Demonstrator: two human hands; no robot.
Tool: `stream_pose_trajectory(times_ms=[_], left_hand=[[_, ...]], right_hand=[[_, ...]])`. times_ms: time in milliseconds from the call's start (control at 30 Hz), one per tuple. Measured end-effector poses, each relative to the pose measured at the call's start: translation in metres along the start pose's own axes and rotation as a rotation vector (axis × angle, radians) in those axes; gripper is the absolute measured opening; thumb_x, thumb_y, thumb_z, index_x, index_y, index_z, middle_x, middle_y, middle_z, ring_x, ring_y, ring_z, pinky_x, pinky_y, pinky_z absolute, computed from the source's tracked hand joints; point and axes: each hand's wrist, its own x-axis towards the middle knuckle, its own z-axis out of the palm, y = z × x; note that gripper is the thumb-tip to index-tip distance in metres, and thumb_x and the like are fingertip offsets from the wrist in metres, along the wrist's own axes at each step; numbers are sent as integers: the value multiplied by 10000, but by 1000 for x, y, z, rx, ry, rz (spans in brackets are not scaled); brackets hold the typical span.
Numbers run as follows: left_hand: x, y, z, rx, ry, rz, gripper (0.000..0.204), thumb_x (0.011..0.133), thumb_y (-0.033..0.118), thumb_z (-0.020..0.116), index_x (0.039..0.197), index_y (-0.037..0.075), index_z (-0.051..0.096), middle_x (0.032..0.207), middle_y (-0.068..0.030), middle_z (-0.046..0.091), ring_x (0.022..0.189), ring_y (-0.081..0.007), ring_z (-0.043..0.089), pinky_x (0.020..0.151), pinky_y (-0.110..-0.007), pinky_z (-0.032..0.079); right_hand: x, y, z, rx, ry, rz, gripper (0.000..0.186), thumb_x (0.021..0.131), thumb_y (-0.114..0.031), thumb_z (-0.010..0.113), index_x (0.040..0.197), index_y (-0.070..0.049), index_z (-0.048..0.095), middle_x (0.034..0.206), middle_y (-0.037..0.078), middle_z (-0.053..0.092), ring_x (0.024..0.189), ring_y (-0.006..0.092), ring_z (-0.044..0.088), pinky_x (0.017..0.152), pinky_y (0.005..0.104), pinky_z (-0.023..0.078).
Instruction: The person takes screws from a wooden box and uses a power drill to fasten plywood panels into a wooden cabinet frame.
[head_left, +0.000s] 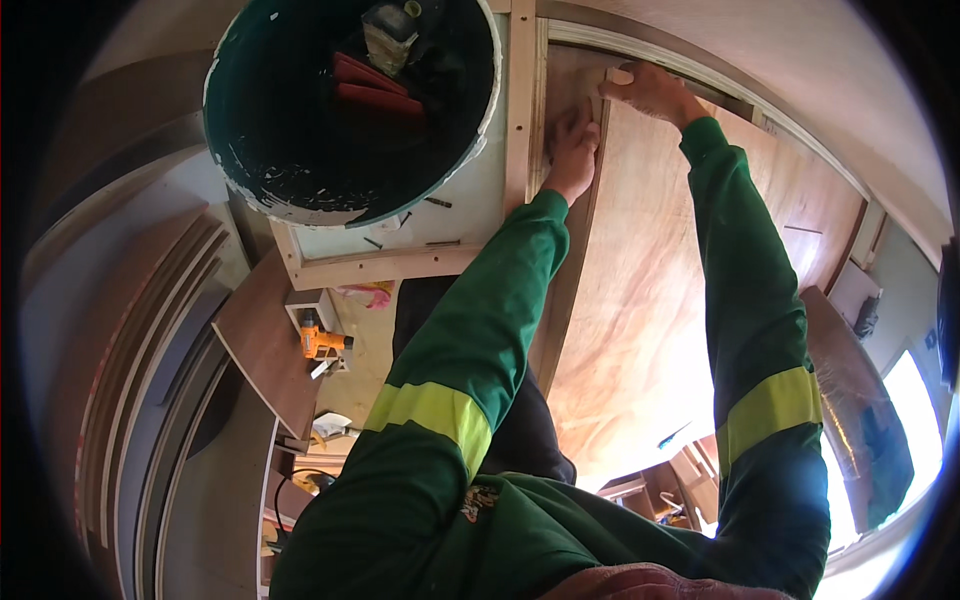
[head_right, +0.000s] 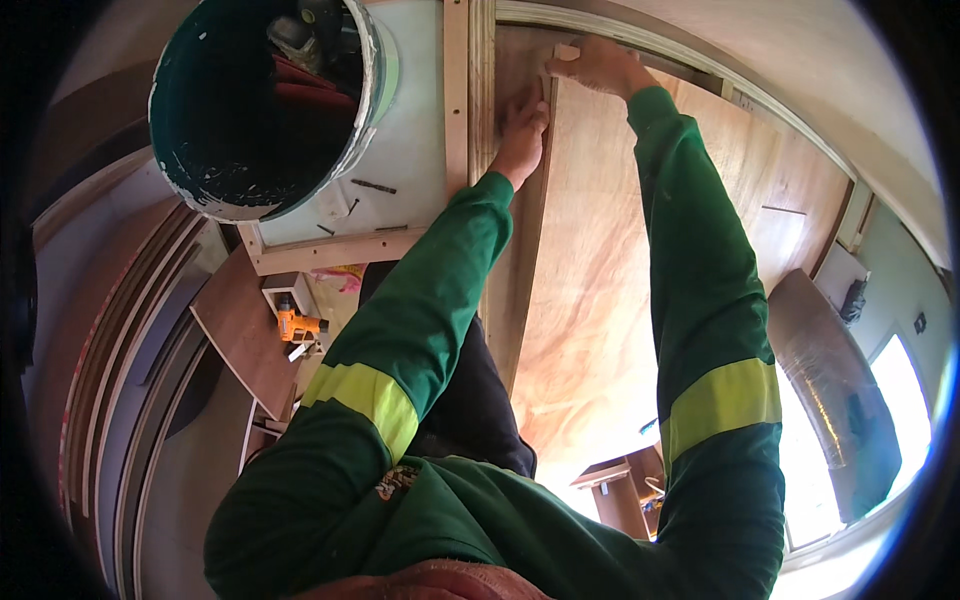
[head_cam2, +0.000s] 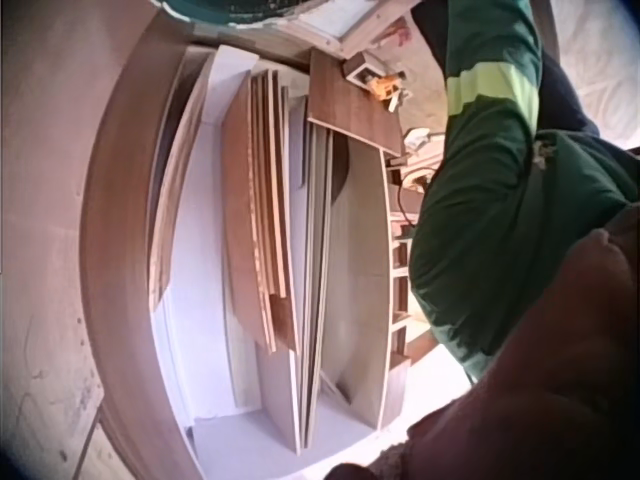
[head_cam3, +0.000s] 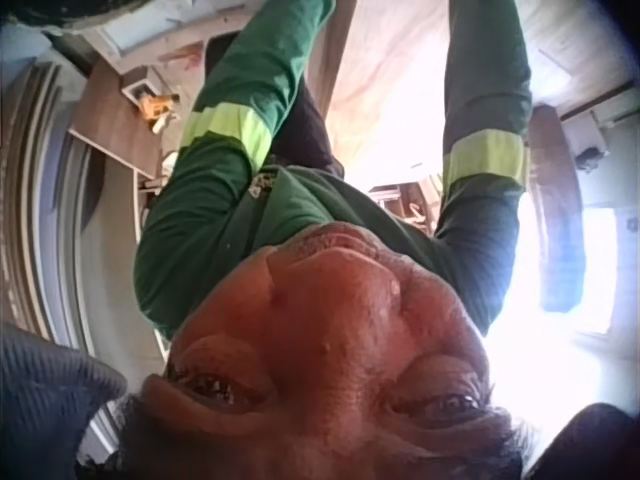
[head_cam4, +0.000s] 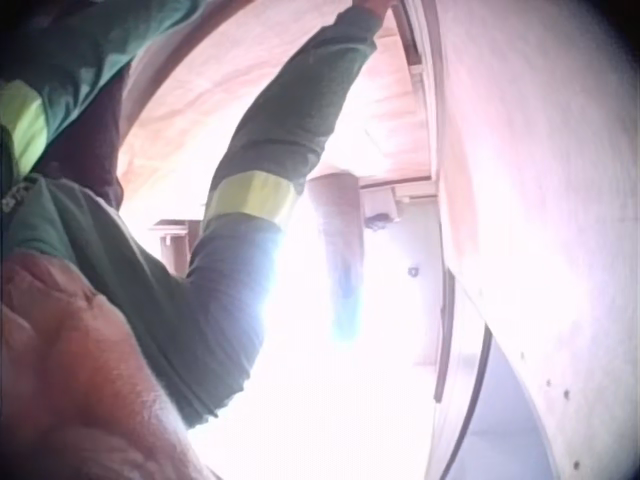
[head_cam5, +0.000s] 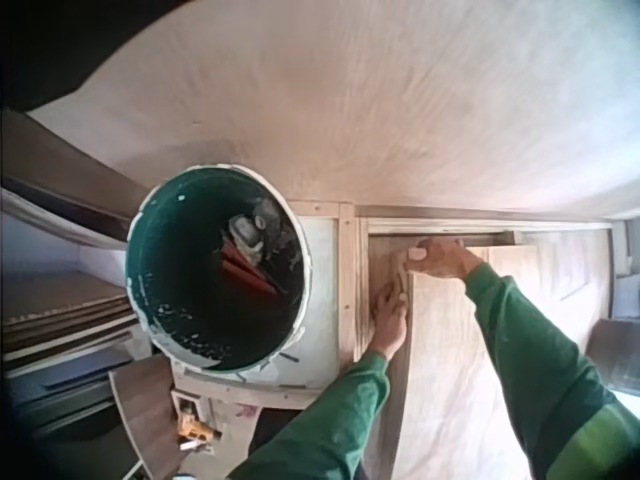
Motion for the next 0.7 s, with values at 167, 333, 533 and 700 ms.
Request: stream_pose_trajectory(times_ms=[167, 333, 533, 700], left_hand=[[1, -3, 13, -148, -16, -56, 546, 936, 233, 444, 1479, 194, 393, 1440, -262, 351, 1304, -443, 344, 1119, -495, 263], [3, 12, -10, -318, -165, -189, 557, 1036, 342, 322, 1545, 156, 194, 1611, -134, 59, 1480, -291, 105, 1199, -387, 86], [-5, 15, -10, -329, -140, -106, 582, 1032, 334, 331, 1525, 49, 212, 1592, -167, 87, 1453, -314, 179, 1190, -368, 143], [-52, 36, 14, 97, 51, 142, 655, 1016, 344, 442, 1480, -56, 209, 1543, -246, 176, 1438, -379, 179, 1172, -424, 203]], right_hand=[[5, 23, 24, 94, 229, -116, 758, 708, -644, 653, 1148, -26, 673, 1173, 239, 645, 1171, 393, 563, 1046, 583, 306], [7, 0, 8, -6, 8, 19, 688, 725, -626, 620, 997, 5, 665, 966, 188, 683, 1082, 362, 606, 1013, 549, 340], [3, -8, 7, -80, 15, 41, 746, 722, -613, 563, 1142, -5, 661, 1002, 190, 682, 1085, 362, 600, 1009, 510, 353], [-1, 2, 11, -47, 75, 50, 695, 729, -599, 551, 1045, 6, 686, 1056, 227, 674, 1131, 396, 581, 1038, 551, 322]])
